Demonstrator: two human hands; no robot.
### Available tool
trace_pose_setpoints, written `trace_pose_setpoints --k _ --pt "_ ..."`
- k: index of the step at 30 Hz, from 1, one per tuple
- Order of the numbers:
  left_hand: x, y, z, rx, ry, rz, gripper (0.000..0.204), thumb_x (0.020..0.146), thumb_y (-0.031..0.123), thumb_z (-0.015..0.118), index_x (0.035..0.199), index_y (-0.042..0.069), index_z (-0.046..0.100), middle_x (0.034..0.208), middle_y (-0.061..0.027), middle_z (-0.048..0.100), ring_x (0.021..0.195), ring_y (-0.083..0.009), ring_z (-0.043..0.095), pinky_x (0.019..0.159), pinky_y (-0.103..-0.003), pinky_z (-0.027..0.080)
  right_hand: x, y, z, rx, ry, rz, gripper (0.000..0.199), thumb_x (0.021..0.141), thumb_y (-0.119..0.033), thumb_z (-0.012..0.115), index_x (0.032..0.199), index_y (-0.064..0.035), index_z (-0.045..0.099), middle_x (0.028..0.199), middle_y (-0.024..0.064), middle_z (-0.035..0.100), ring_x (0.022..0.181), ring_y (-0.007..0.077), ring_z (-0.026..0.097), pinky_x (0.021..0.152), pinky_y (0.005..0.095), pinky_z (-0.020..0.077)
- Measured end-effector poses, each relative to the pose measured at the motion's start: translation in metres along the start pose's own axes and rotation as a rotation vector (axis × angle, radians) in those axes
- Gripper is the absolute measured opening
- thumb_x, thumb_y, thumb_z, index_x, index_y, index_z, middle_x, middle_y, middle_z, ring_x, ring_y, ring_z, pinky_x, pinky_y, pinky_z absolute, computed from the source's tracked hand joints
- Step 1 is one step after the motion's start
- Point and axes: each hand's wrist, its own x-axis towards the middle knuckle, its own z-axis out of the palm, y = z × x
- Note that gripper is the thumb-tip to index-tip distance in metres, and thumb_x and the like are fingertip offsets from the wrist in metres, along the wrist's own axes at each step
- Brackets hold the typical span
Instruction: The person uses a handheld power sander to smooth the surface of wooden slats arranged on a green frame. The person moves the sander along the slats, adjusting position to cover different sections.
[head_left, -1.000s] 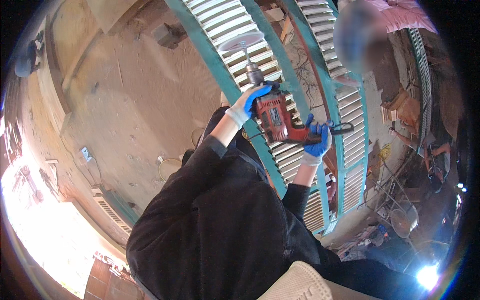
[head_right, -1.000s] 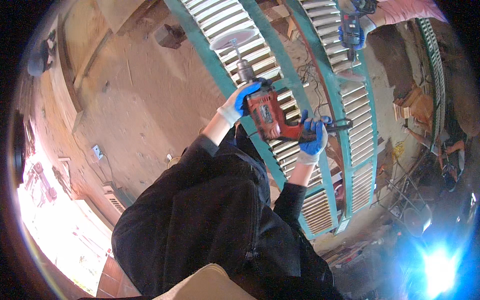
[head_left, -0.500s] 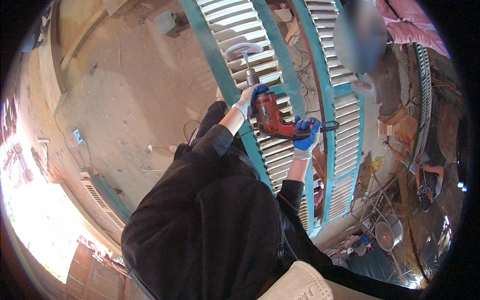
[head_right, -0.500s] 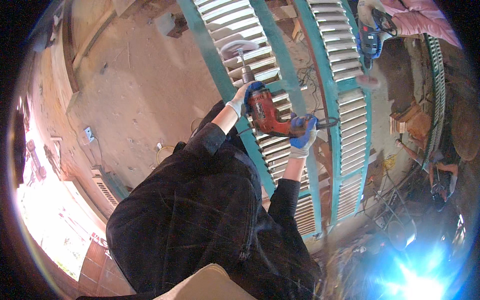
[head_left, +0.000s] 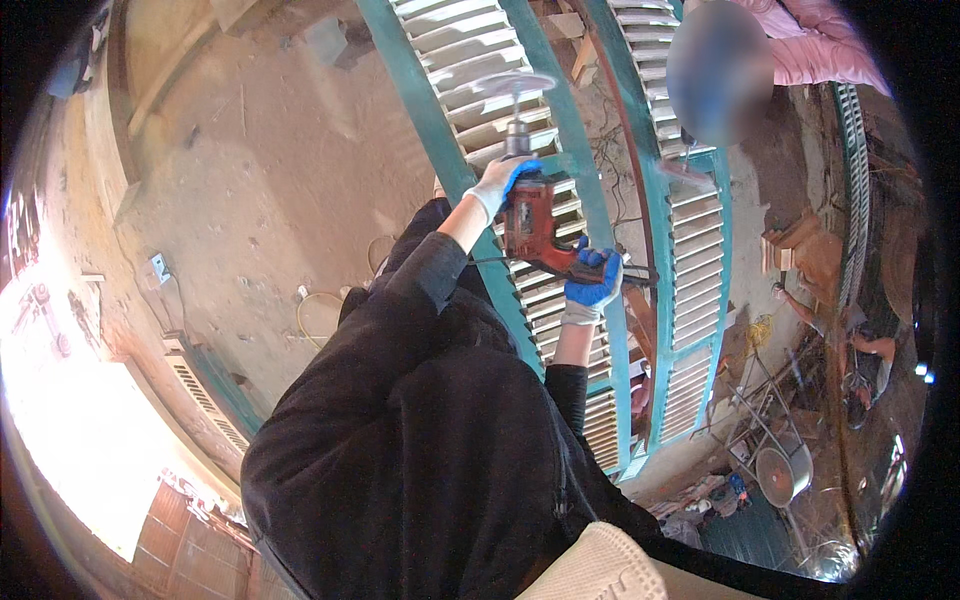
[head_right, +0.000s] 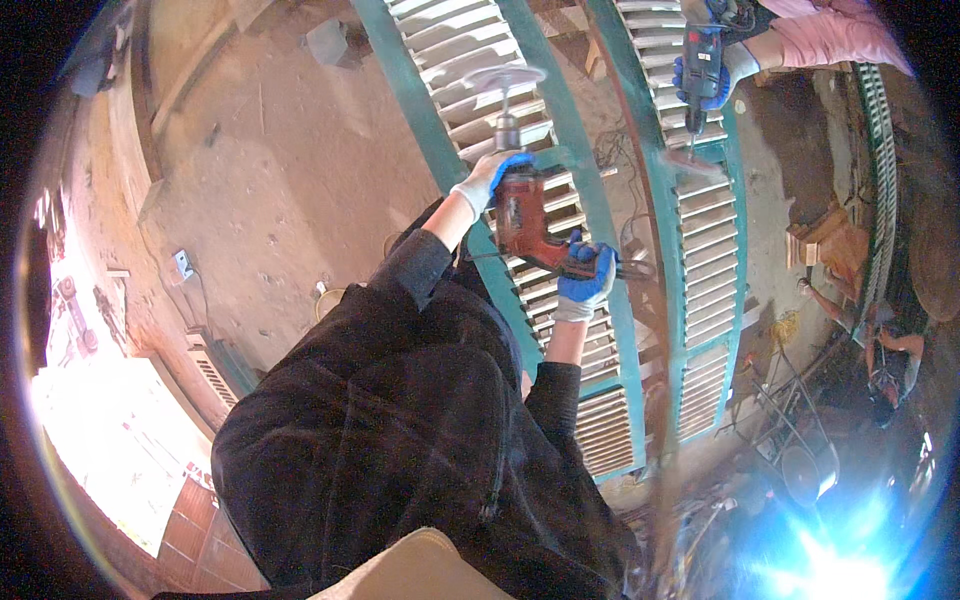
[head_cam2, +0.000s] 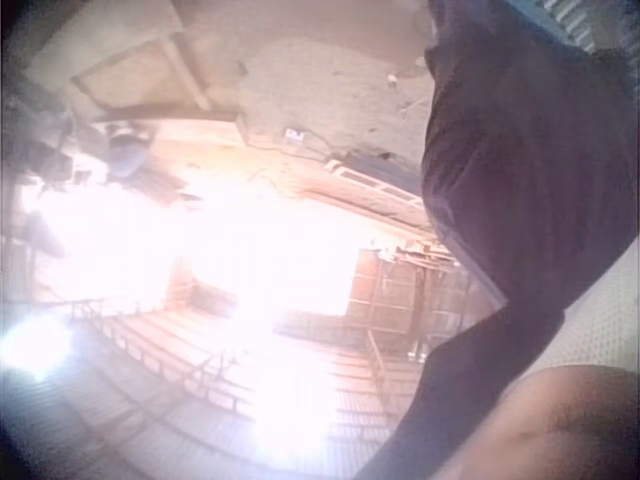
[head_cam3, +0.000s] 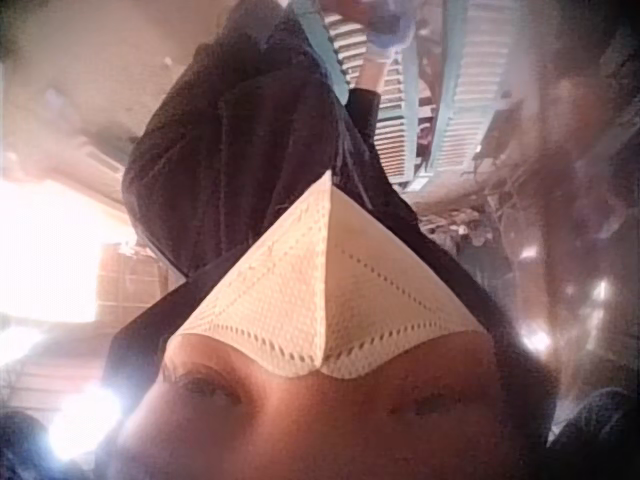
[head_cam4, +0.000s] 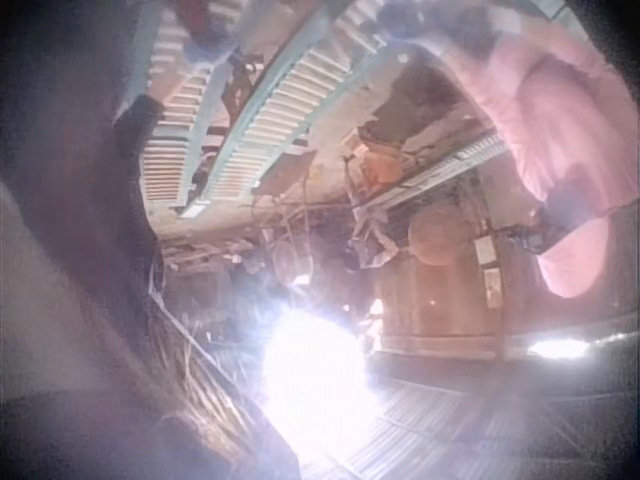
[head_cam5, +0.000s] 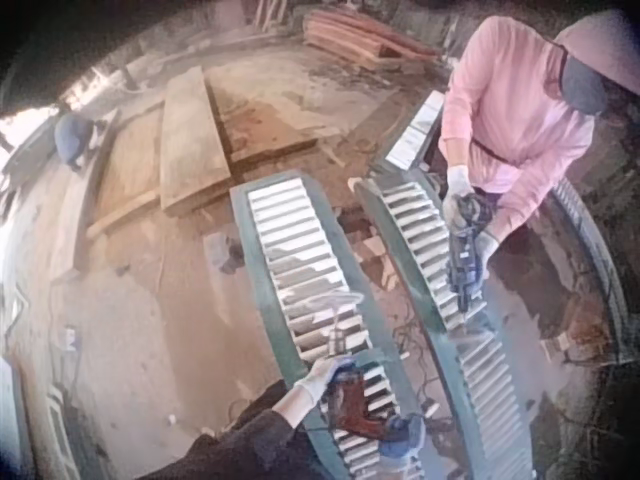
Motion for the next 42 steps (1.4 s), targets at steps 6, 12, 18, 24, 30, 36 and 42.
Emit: trace_pose_setpoints --k 6,12,18,24,30,36,42 --pt "0.013 0.005 -0.005 0.055 0.036 0.019 0.018 0.079 0.022 0.069 0.087 0.009 0.060 0.072 -0.0030 0.063 0.058 -0.0155 0.061 0.054 -0.032 0.052 0.006 0.001 0.008 0.023 -0.049 0.035 0.023 0.091 -0.026 0.052 0.077 -0.0070 0.054 0.064 0.0028 0.050 0.063 0.0175 0.052 0.090 0.0446 0.0430" --pt "0.000 0.001 -0.028 -0.036 0.021 -0.036 0.017 0.082 0.026 0.064 0.090 0.011 0.060 0.075 -0.0032 0.063 0.062 -0.0148 0.062 0.056 -0.032 0.052 -0.005 0.010 0.011 -0.019 -0.068 0.080 0.024 0.091 -0.028 0.053 0.079 -0.0068 0.053 0.066 0.0037 0.050 0.063 0.0197 0.050 0.087 0.0460 0.0436" --pt "-0.025 0.026 -0.022 0.125 0.140 -0.057 0.020 0.079 0.029 0.066 0.088 0.011 0.063 0.076 -0.0028 0.065 0.060 -0.0144 0.060 0.055 -0.032 0.050 -0.003 0.022 0.014 0.023 -0.031 0.110 0.026 0.091 -0.030 0.054 0.078 -0.0071 0.053 0.063 0.0037 0.050 0.061 0.0176 0.051 0.091 0.0469 0.0423" --pt "-0.018 0.011 -0.052 0.048 0.136 -0.028 0.023 0.079 0.029 0.066 0.092 0.009 0.066 0.080 -0.0029 0.067 0.064 -0.0146 0.062 0.060 -0.030 0.051 -0.021 0.035 0.018 0.033 0.004 0.154 0.026 0.093 -0.029 0.051 0.079 -0.0078 0.051 0.062 0.0037 0.050 0.060 0.0172 0.050 0.091 0.0476 0.0418" --pt "-0.007 -0.005 -0.027 0.015 0.129 -0.018 0.020 0.081 0.031 0.064 0.086 0.012 0.063 0.075 -0.0030 0.065 0.063 -0.0161 0.062 0.060 -0.034 0.052 0.008 0.014 0.001 -0.010 -0.095 0.132 0.027 0.091 -0.030 0.052 0.075 -0.0081 0.050 0.063 0.0036 0.051 0.060 0.0179 0.050 0.089 0.0454 0.0424" --pt "0.036 -0.016 -0.008 -0.339 -0.111 -0.105 0.020 0.088 0.031 0.055 0.088 0.011 0.060 0.079 -0.0068 0.066 0.065 -0.0201 0.064 0.064 -0.038 0.054 0.056 -0.029 0.026 -0.180 -0.101 0.146 0.023 0.089 -0.029 0.055 0.079 -0.0077 0.054 0.062 0.0034 0.052 0.057 0.0177 0.050 0.087 0.0437 0.0431" --pt "0.036 -0.025 0.031 -0.369 -0.052 -0.056 0.018 0.082 0.025 0.064 0.091 0.010 0.060 0.075 -0.0052 0.063 0.060 -0.0183 0.062 0.056 -0.037 0.053 0.071 -0.055 0.029 -0.166 -0.099 0.136 0.023 0.088 -0.029 0.058 0.080 -0.0073 0.055 0.060 0.0029 0.052 0.056 0.0161 0.051 0.085 0.0425 0.0440"
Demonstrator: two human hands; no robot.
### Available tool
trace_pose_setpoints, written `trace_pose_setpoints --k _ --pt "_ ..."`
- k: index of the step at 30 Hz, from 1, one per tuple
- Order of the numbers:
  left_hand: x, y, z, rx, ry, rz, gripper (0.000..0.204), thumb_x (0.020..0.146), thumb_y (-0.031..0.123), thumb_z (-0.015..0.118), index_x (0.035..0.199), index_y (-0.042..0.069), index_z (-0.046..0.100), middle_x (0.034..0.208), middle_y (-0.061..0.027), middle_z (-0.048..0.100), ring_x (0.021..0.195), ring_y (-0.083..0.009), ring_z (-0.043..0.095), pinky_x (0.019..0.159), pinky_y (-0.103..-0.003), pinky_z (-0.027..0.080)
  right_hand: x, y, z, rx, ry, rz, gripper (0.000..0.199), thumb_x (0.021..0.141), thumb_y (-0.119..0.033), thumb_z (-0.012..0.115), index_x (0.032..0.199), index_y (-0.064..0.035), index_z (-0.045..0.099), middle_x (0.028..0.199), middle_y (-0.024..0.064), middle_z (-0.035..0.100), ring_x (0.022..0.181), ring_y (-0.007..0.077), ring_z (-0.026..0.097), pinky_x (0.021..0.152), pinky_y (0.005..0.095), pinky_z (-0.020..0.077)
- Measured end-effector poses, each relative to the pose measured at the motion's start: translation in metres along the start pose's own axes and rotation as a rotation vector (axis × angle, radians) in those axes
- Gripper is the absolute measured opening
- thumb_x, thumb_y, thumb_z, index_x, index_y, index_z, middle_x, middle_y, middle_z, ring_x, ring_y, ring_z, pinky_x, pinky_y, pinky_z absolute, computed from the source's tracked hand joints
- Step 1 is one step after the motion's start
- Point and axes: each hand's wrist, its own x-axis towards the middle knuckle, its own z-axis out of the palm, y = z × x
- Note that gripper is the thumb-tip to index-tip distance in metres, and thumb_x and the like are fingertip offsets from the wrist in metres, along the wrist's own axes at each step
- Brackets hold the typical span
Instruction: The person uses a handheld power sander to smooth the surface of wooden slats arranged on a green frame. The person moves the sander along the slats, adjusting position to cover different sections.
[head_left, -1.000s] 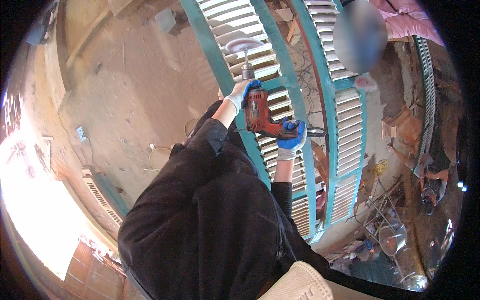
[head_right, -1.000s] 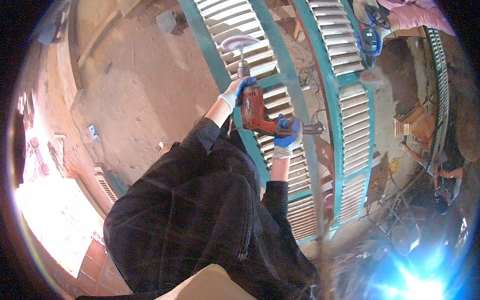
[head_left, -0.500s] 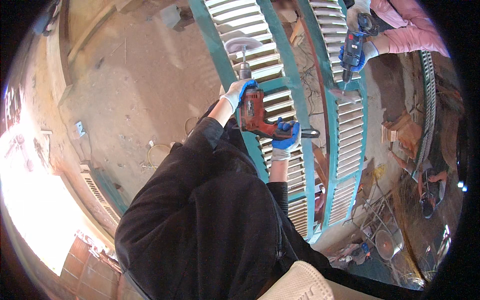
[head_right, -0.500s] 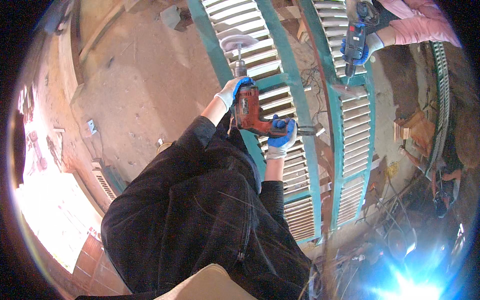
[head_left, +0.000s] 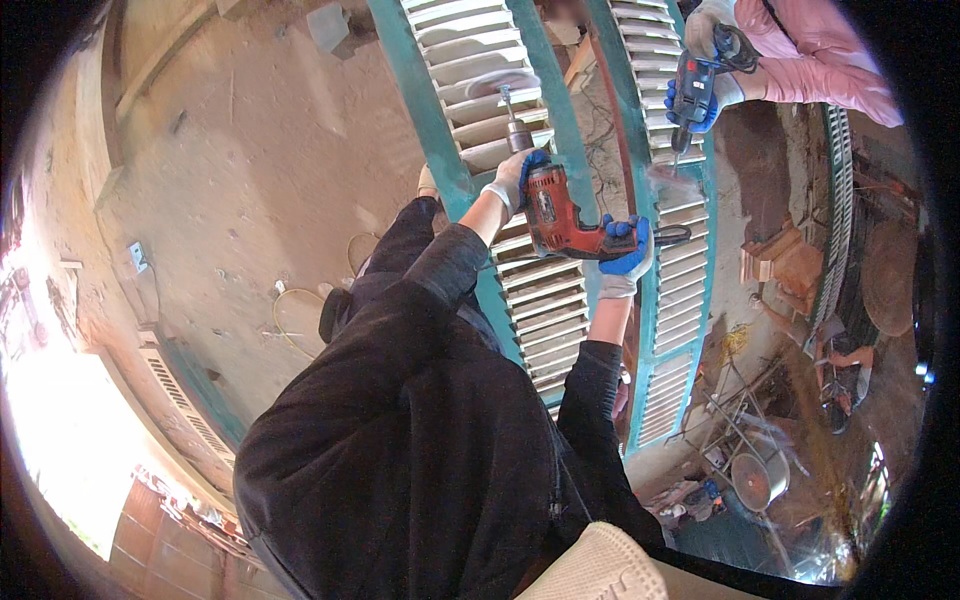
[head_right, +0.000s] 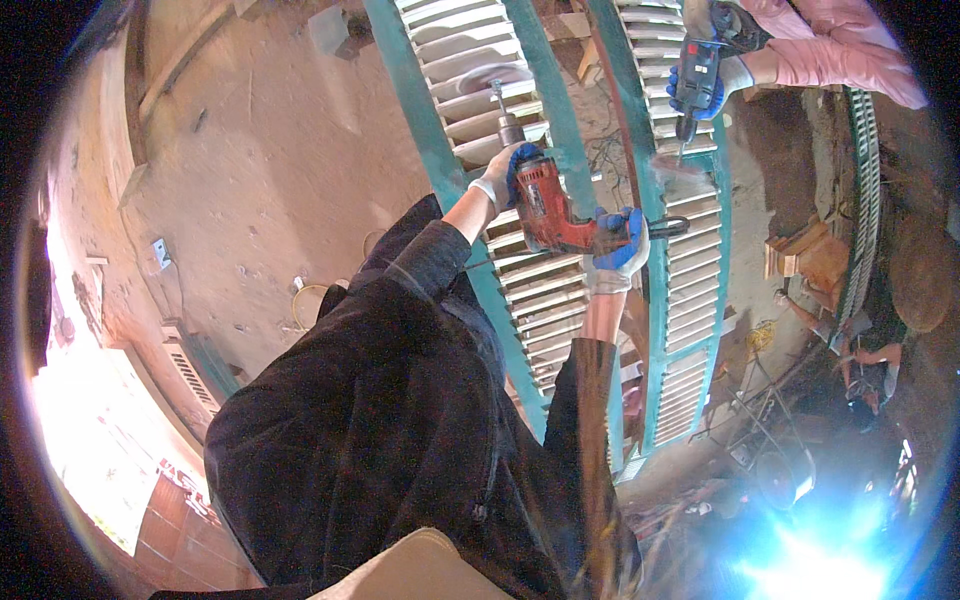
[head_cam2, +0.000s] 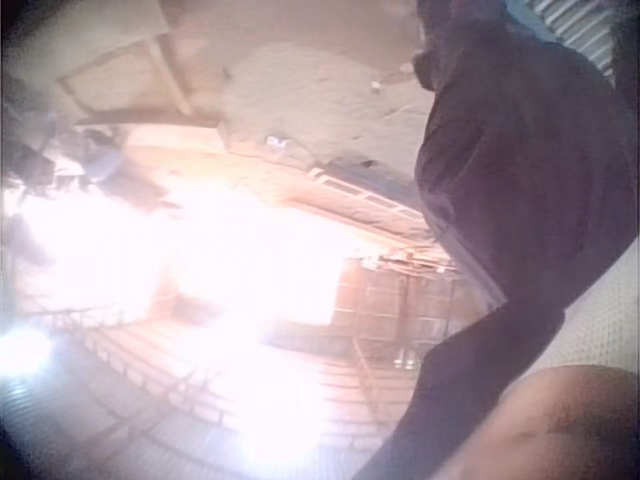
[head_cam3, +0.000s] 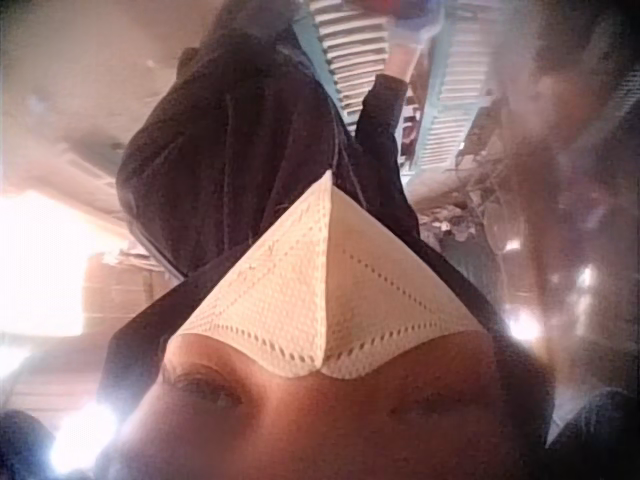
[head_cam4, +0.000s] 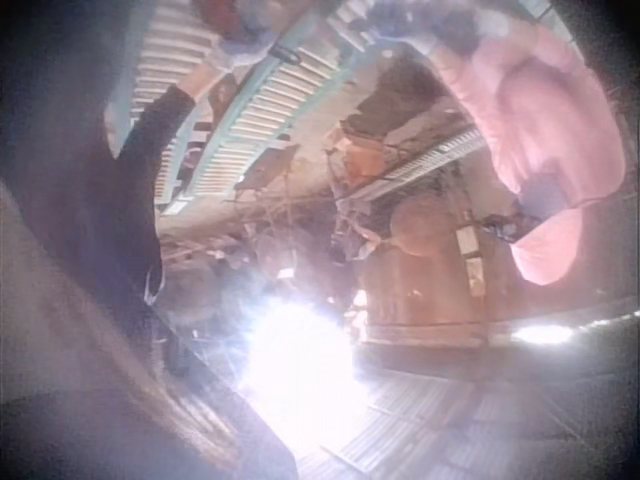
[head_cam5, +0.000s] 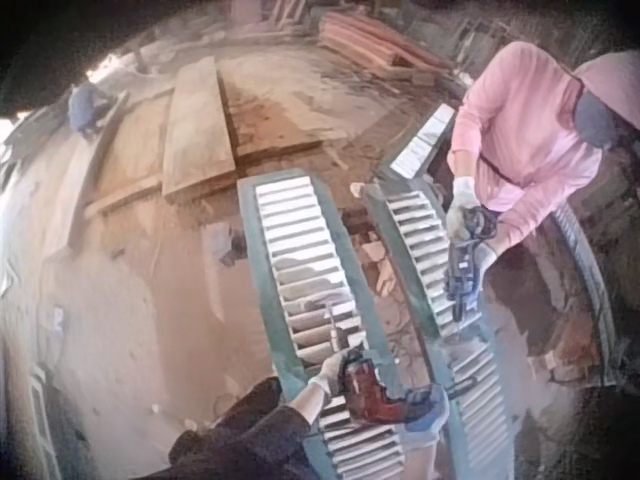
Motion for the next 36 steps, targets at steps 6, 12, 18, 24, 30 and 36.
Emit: trace_pose_setpoints --k 6,12,18,24,30,36 --pt "0.006 0.005 -0.007 0.000 -0.107 -0.016 0.019 0.088 0.030 0.055 0.092 0.012 0.060 0.079 -0.0056 0.065 0.066 -0.0194 0.064 0.063 -0.040 0.054 -0.005 0.002 0.012 -0.055 0.008 -0.046 0.022 0.087 -0.029 0.059 0.081 -0.0085 0.055 0.062 0.0020 0.053 0.059 0.0162 0.052 0.086 0.0428 0.0440" --pt "0.000 0.003 -0.019 0.009 -0.073 -0.013 0.019 0.086 0.030 0.055 0.086 0.012 0.060 0.078 -0.0066 0.065 0.065 -0.0213 0.064 0.064 -0.042 0.055 -0.008 0.010 0.006 -0.073 0.016 -0.041 0.022 0.087 -0.028 0.059 0.080 -0.0074 0.055 0.065 0.0045 0.055 0.060 0.0182 0.053 0.083 0.0461 0.0462" --pt "-0.020 0.026 -0.043 0.050 -0.088 -0.006 0.017 0.080 0.026 0.065 0.088 0.012 0.059 0.073 -0.0038 0.063 0.058 -0.0172 0.061 0.058 -0.038 0.053 -0.030 0.044 0.004 0.046 -0.006 -0.062 0.022 0.086 -0.025 0.060 0.077 -0.0049 0.055 0.063 0.0058 0.054 0.056 0.0201 0.052 0.075 0.0456 0.0480" --pt "-0.023 0.031 -0.043 0.139 -0.056 -0.029 0.017 0.085 0.027 0.061 0.092 0.012 0.057 0.077 -0.0061 0.065 0.063 -0.0188 0.064 0.060 -0.036 0.055 -0.039 0.054 0.006 0.145 0.014 -0.067 0.022 0.088 -0.025 0.059 0.079 -0.0047 0.055 0.061 0.0051 0.053 0.056 0.0191 0.051 0.078 0.0457 0.0474" --pt "-0.020 0.033 -0.061 0.111 -0.069 -0.040 0.014 0.085 0.025 0.060 0.090 0.012 0.058 0.076 -0.0059 0.065 0.061 -0.0184 0.064 0.059 -0.036 0.055 -0.051 0.062 0.010 0.070 0.039 -0.046 0.024 0.089 -0.027 0.057 0.082 -0.0044 0.055 0.061 0.0060 0.053 0.056 0.0188 0.051 0.082 0.0471 0.0471" --pt "-0.009 0.022 -0.037 0.069 -0.057 -0.071 0.014 0.085 0.026 0.059 0.089 0.012 0.058 0.075 -0.0064 0.065 0.060 -0.0195 0.064 0.059 -0.038 0.055 -0.026 0.041 -0.001 0.008 0.010 -0.077 0.025 0.088 -0.028 0.057 0.078 -0.0055 0.056 0.063 0.0053 0.055 0.059 0.0189 0.053 0.082 0.0464 0.0468"
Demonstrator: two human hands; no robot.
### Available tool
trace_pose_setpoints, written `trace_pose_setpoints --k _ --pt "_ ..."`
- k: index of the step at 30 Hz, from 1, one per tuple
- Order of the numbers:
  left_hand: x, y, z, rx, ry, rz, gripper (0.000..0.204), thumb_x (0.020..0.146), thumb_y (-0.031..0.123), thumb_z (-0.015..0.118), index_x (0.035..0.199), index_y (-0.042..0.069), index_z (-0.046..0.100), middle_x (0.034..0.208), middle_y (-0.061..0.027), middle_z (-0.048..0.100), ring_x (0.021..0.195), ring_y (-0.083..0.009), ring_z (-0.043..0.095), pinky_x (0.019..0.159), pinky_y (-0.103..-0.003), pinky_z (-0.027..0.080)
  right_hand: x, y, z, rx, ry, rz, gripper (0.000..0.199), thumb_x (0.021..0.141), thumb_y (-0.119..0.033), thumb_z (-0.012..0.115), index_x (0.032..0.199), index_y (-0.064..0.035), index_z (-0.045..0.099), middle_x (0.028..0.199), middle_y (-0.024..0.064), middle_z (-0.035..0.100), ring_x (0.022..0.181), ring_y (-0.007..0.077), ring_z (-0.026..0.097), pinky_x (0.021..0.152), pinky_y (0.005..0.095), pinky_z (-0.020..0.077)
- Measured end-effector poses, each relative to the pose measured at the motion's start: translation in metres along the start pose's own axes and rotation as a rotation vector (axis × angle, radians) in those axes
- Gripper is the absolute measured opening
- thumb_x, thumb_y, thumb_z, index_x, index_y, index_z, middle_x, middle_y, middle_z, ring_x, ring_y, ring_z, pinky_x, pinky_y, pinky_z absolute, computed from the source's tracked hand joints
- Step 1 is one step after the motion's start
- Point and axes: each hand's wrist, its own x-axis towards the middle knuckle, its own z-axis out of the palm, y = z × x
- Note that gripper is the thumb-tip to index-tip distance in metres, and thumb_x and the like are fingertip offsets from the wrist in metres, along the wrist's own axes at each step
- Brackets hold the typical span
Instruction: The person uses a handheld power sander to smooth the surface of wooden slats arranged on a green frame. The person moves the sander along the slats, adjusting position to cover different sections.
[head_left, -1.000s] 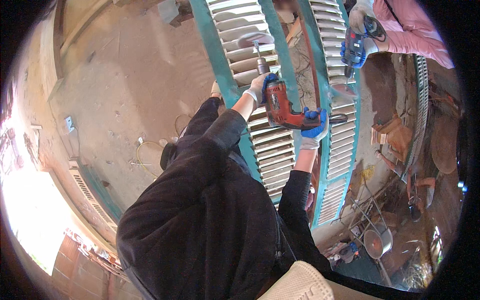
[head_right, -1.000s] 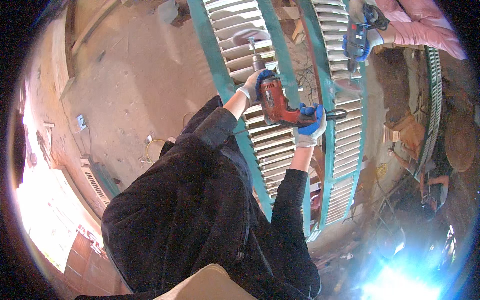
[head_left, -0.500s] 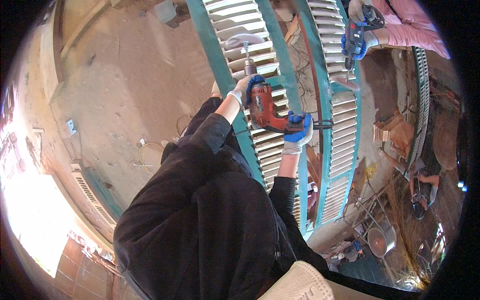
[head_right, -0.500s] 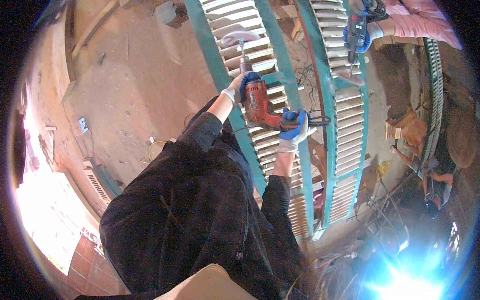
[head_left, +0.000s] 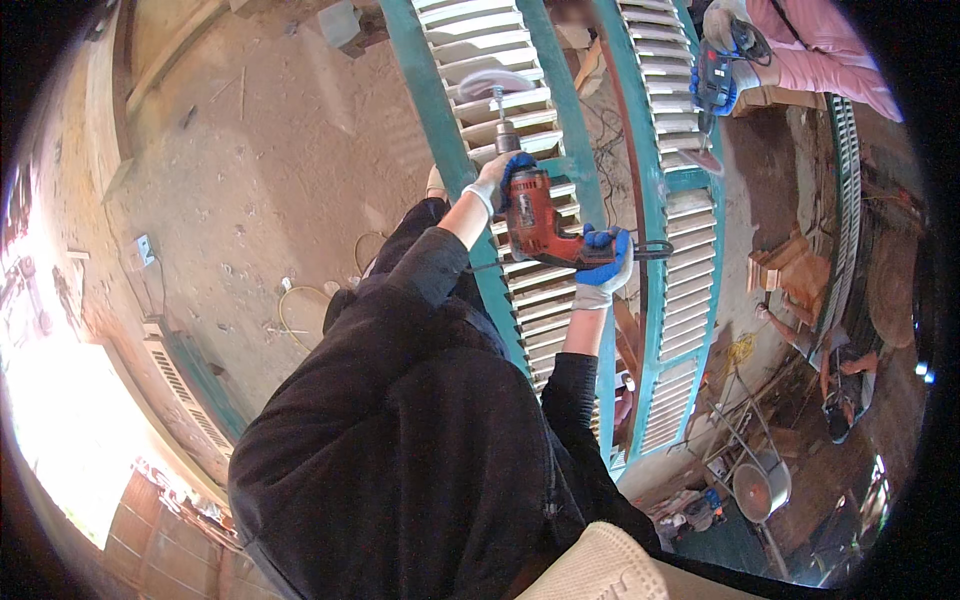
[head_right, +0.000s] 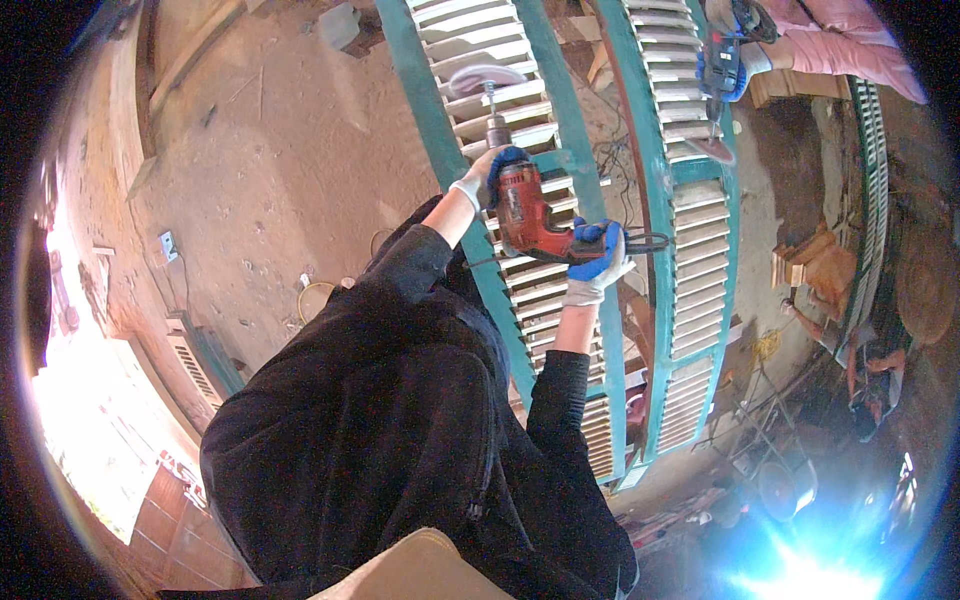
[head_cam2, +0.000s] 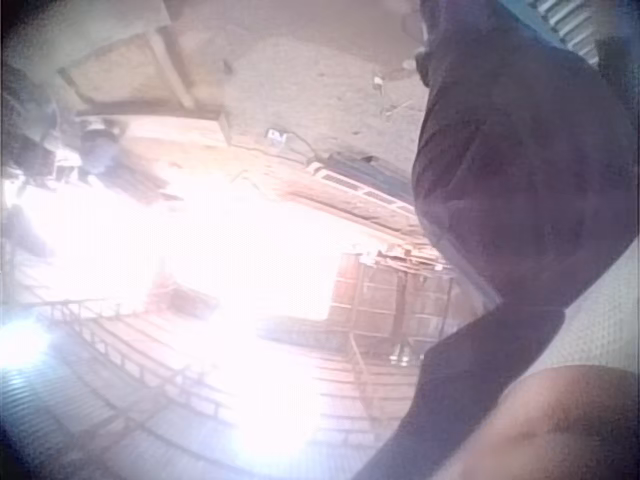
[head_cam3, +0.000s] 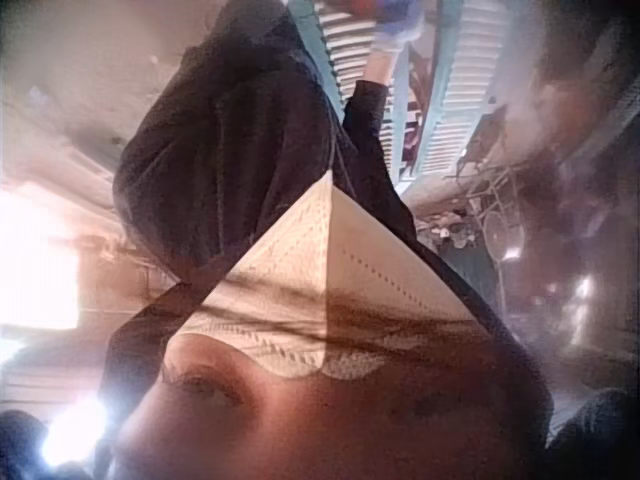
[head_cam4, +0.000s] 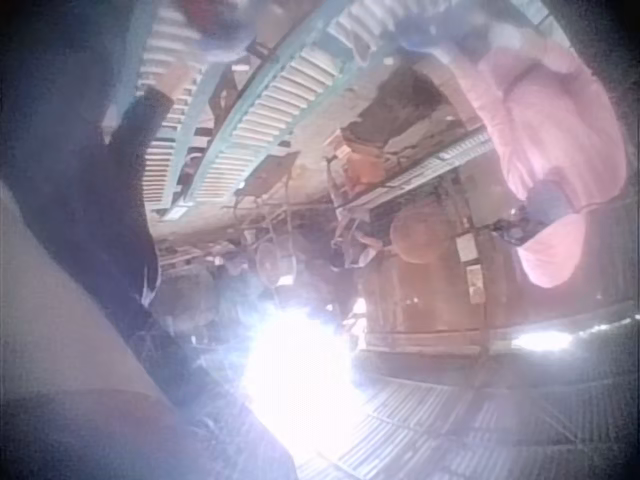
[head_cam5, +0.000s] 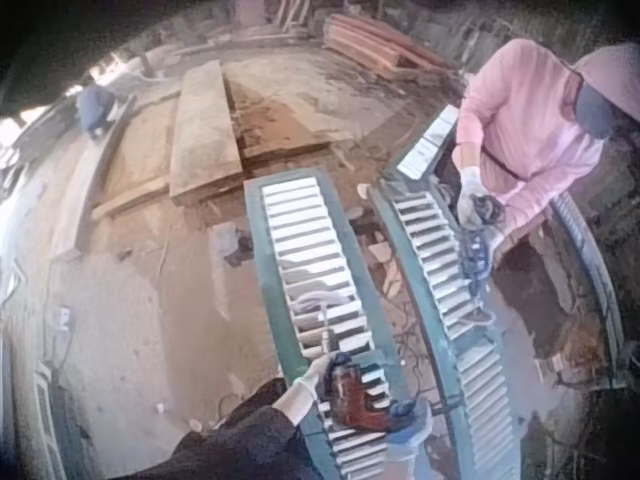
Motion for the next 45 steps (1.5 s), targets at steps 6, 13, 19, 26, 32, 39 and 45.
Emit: trace_pose_setpoints --k 6,13,19,26,32,39,45 --pt "0.009 -0.009 0.029 0.003 -0.036 0.068 0.018 0.081 0.024 0.064 0.090 0.010 0.057 0.079 -0.0076 0.065 0.063 -0.0211 0.064 0.062 -0.040 0.055 0.014 -0.023 0.005 0.010 0.097 -0.002 0.023 0.087 -0.028 0.057 0.082 -0.0052 0.057 0.061 0.0046 0.053 0.057 0.0184 0.052 0.078 0.0433 0.0482" --pt "-0.001 0.014 0.027 0.018 -0.015 0.047 0.018 0.081 0.025 0.064 0.089 0.011 0.057 0.075 -0.0055 0.063 0.061 -0.0180 0.063 0.058 -0.036 0.054 0.002 -0.005 0.004 0.006 0.062 -0.029 0.026 0.088 -0.030 0.057 0.079 -0.0056 0.055 0.061 0.0045 0.052 0.059 0.0198 0.053 0.081 0.0450 0.0471" --pt "-0.020 0.015 -0.017 0.019 0.063 0.023 0.017 0.082 0.025 0.064 0.089 0.010 0.058 0.074 -0.0051 0.064 0.059 -0.0187 0.063 0.056 -0.036 0.054 -0.019 0.023 0.005 0.042 -0.002 0.016 0.024 0.088 -0.029 0.057 0.080 -0.0065 0.055 0.064 0.0055 0.054 0.062 0.0201 0.053 0.083 0.0478 0.0459" --pt "-0.020 0.018 0.031 0.318 0.098 0.118 0.015 0.079 0.022 0.064 0.085 0.010 0.059 0.069 -0.0025 0.061 0.053 -0.0158 0.059 0.051 -0.033 0.050 -0.015 0.025 -0.009 0.185 0.083 -0.040 0.025 0.089 -0.031 0.056 0.079 -0.0077 0.053 0.063 0.0029 0.050 0.060 0.0180 0.049 0.084 0.0442 0.0439" --pt "-0.033 0.016 -0.004 0.253 0.268 0.090 0.018 0.079 0.027 0.066 0.086 0.012 0.061 0.072 -0.0038 0.062 0.060 -0.0164 0.062 0.056 -0.036 0.052 -0.024 0.031 -0.002 0.100 0.006 0.049 0.024 0.092 -0.028 0.052 0.081 -0.0074 0.053 0.061 0.0032 0.050 0.058 0.0174 0.049 0.085 0.0446 0.0433" --pt "-0.058 0.017 0.005 0.241 0.232 0.167 0.018 0.079 0.025 0.068 0.086 0.010 0.060 0.074 -0.0052 0.063 0.062 -0.0176 0.062 0.060 -0.037 0.052 -0.047 0.013 0.010 0.174 -0.018 0.023 0.024 0.091 -0.028 0.053 0.083 -0.0054 0.053 0.062 0.0038 0.050 0.059 0.0188 0.050 0.082 0.0440 0.0445" --pt "-0.039 0.017 -0.013 0.022 0.058 0.057 0.019 0.082 0.028 0.064 0.089 0.010 0.060 0.074 -0.0061 0.063 0.058 -0.0199 0.062 0.056 -0.038 0.053 -0.035 0.014 0.018 0.180 0.042 0.075 0.024 0.089 -0.027 0.056 0.080 -0.0044 0.056 0.063 0.0049 0.053 0.058 0.0192 0.052 0.076 0.0446 0.0472"
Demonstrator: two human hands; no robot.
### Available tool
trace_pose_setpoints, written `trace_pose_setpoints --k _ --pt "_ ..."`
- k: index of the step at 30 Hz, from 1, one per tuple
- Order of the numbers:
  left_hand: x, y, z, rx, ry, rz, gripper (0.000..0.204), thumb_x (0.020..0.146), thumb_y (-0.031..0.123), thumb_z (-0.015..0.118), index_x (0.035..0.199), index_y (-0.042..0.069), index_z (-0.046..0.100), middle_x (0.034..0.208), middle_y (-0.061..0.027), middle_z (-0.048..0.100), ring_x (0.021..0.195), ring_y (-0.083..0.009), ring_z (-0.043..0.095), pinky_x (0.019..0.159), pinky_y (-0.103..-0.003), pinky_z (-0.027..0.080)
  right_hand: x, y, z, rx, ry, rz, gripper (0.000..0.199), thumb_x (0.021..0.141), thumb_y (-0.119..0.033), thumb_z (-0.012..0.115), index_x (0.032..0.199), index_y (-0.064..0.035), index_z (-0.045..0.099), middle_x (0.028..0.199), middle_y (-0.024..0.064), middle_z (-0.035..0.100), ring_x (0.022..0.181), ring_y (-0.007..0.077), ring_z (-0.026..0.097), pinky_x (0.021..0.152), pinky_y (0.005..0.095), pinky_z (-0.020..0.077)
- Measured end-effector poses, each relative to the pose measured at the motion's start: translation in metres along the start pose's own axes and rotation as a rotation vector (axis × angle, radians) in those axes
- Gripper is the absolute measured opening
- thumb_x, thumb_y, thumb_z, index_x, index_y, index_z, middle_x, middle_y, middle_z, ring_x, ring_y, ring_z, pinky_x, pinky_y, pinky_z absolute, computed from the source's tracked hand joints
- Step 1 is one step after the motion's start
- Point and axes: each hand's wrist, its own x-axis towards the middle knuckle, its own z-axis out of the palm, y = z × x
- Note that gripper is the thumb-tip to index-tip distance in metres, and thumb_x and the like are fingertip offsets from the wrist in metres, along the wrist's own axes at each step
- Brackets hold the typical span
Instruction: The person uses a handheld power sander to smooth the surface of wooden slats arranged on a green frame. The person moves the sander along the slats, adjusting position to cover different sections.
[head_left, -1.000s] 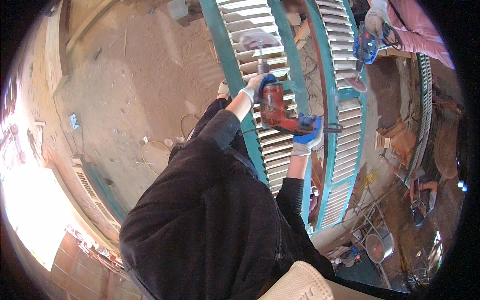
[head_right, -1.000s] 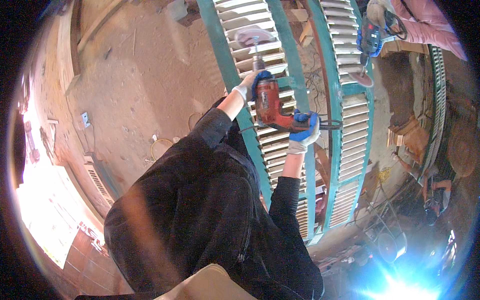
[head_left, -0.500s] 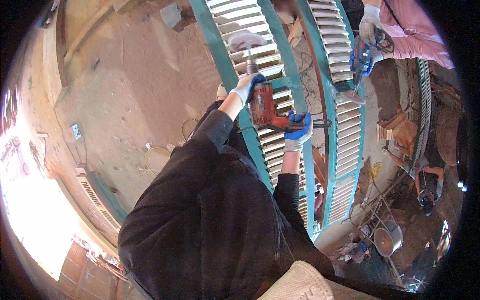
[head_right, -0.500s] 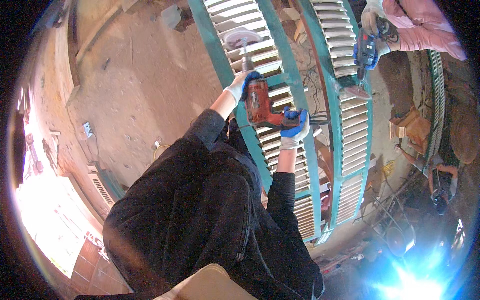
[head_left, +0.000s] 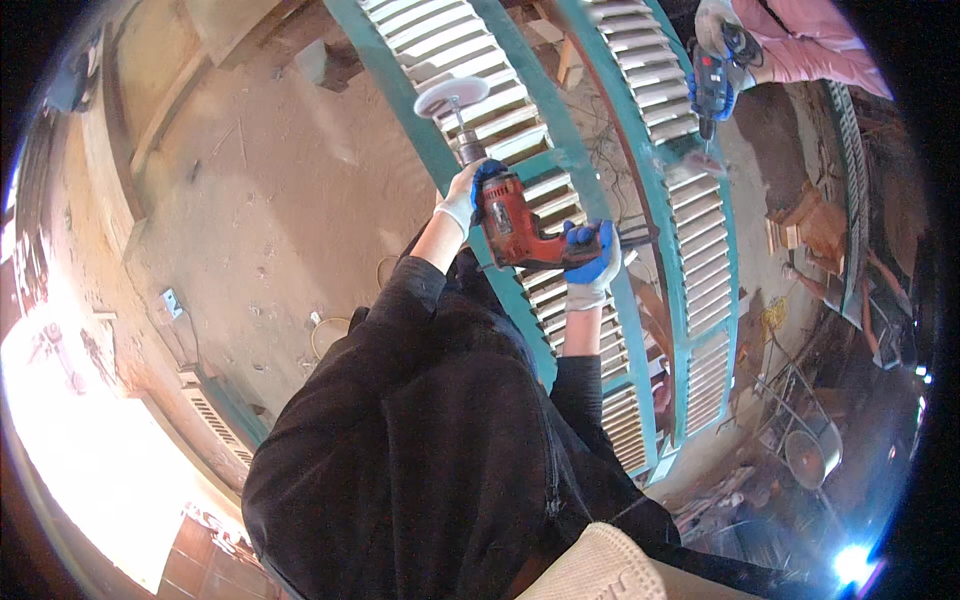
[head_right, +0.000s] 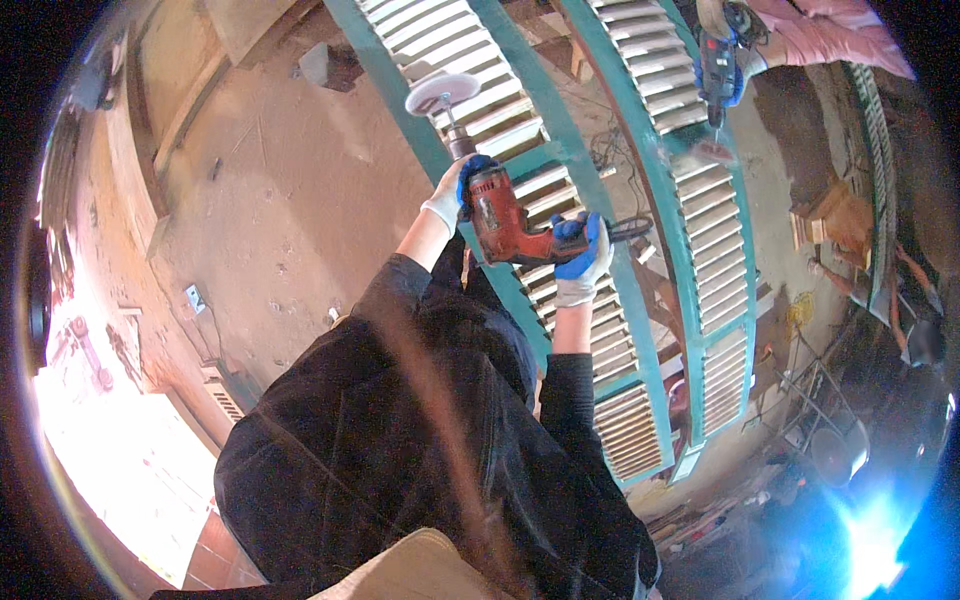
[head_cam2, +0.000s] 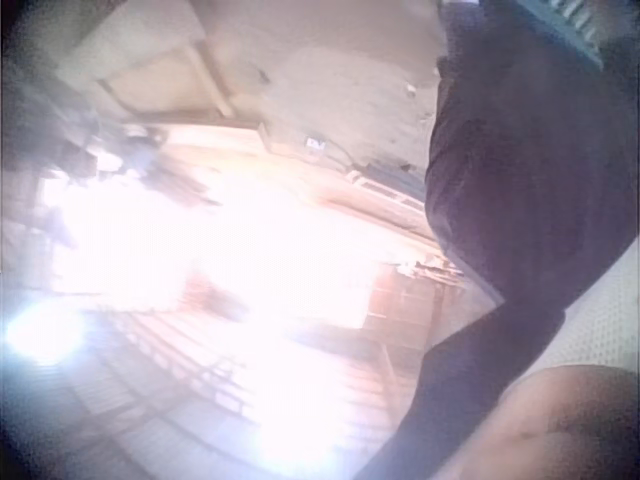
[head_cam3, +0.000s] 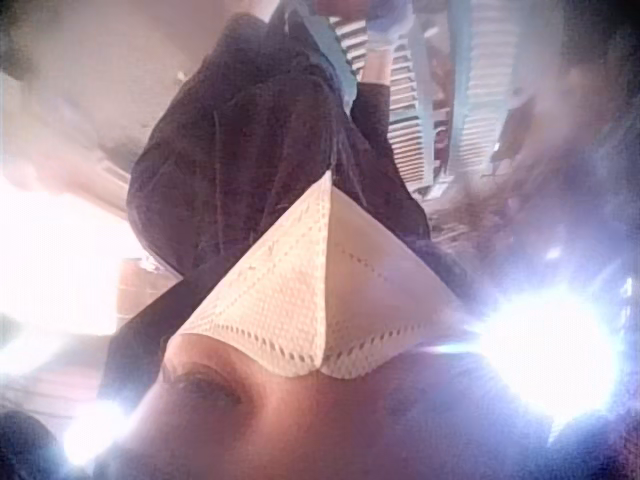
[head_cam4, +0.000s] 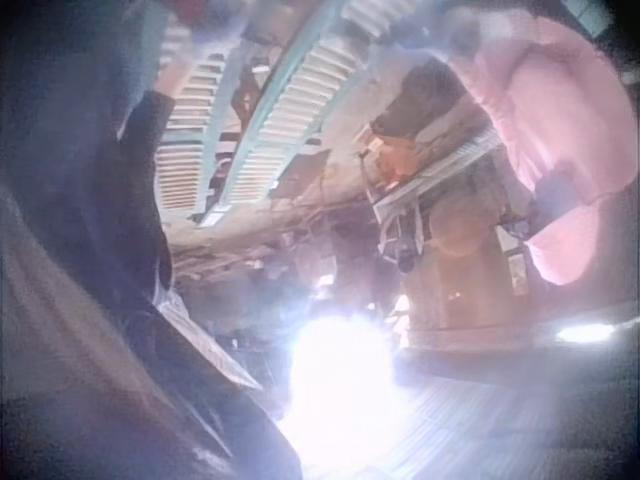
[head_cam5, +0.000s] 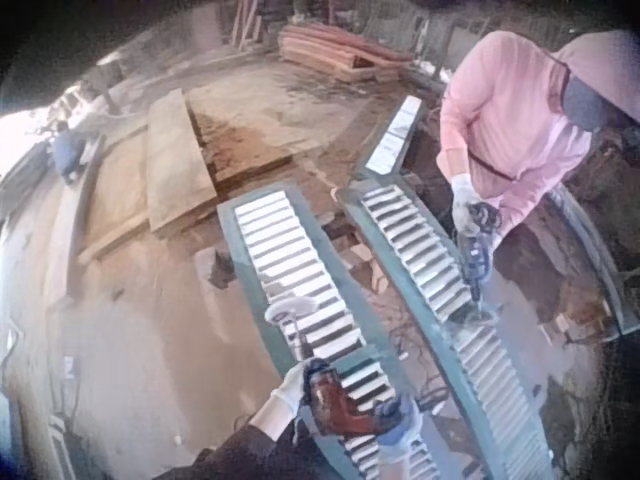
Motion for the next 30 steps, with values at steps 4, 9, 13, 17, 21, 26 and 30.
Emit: trace_pose_setpoints --k 4,9,13,17,21,26,30 --pt "0.021 -0.017 0.022 0.014 -0.036 -0.024 0.018 0.082 0.028 0.064 0.088 0.012 0.058 0.072 -0.0048 0.062 0.057 -0.0191 0.061 0.054 -0.038 0.052 0.012 -0.027 -0.002 -0.111 -0.005 -0.089 0.023 0.088 -0.025 0.056 0.079 -0.0042 0.055 0.063 0.0051 0.052 0.058 0.0194 0.052 0.074 0.0434 0.0475" --pt "0.044 -0.011 0.048 0.061 -0.116 -0.034 0.020 0.086 0.032 0.057 0.088 0.013 0.057 0.074 -0.0046 0.064 0.061 -0.0185 0.063 0.063 -0.038 0.054 0.041 -0.039 -0.004 -0.156 0.044 -0.134 0.023 0.088 -0.026 0.056 0.085 -0.0029 0.057 0.063 0.0068 0.053 0.058 0.0206 0.052 0.074 0.0430 0.0468" --pt "0.023 -0.014 0.056 0.130 -0.051 0.014 0.018 0.085 0.028 0.060 0.090 0.011 0.059 0.075 -0.0039 0.064 0.062 -0.0185 0.063 0.062 -0.037 0.054 0.031 -0.045 -0.017 -0.044 -0.172 -0.131 0.024 0.091 -0.028 0.053 0.086 -0.0051 0.056 0.064 0.0059 0.053 0.059 0.0190 0.049 0.079 0.0440 0.0447" --pt "-0.003 -0.040 0.038 0.087 0.091 0.082 0.021 0.085 0.029 0.061 0.093 0.010 0.062 0.082 -0.0047 0.066 0.067 -0.0182 0.064 0.066 -0.036 0.054 0.014 -0.042 -0.049 -0.045 -0.143 -0.052 0.024 0.092 -0.028 0.051 0.082 -0.0072 0.053 0.063 0.0038 0.050 0.058 0.0185 0.048 0.077 0.0427 0.0441" --pt "0.005 -0.055 0.001 0.050 0.123 0.059 0.022 0.085 0.031 0.063 0.092 0.010 0.063 0.079 -0.0041 0.066 0.068 -0.0165 0.064 0.063 -0.034 0.053 0.000 -0.022 -0.047 -0.107 -0.050 -0.042 0.024 0.092 -0.028 0.052 0.082 -0.0068 0.052 0.063 0.0047 0.051 0.055 0.0185 0.047 0.076 0.0437 0.0450" --pt "0.012 -0.048 0.036 0.162 0.101 -0.017 0.022 0.084 0.027 0.066 0.092 0.007 0.061 0.078 -0.0039 0.064 0.061 -0.0155 0.062 0.056 -0.033 0.052 -0.002 -0.026 -0.064 -0.093 -0.044 -0.144 0.025 0.092 -0.028 0.052 0.081 -0.0063 0.053 0.062 0.0046 0.050 0.057 0.0185 0.048 0.080 0.0455 0.0448" --pt "0.014 -0.045 0.038 0.077 0.066 -0.031 0.020 0.087 0.028 0.060 0.092 0.009 0.060 0.078 -0.0052 0.065 0.064 -0.0175 0.063 0.061 -0.035 0.053 0.002 -0.033 -0.043 -0.142 -0.056 -0.171 0.024 0.091 -0.026 0.054 0.077 -0.0072 0.053 0.062 0.0046 0.050 0.056 0.0190 0.049 0.077 0.0463 0.0459"
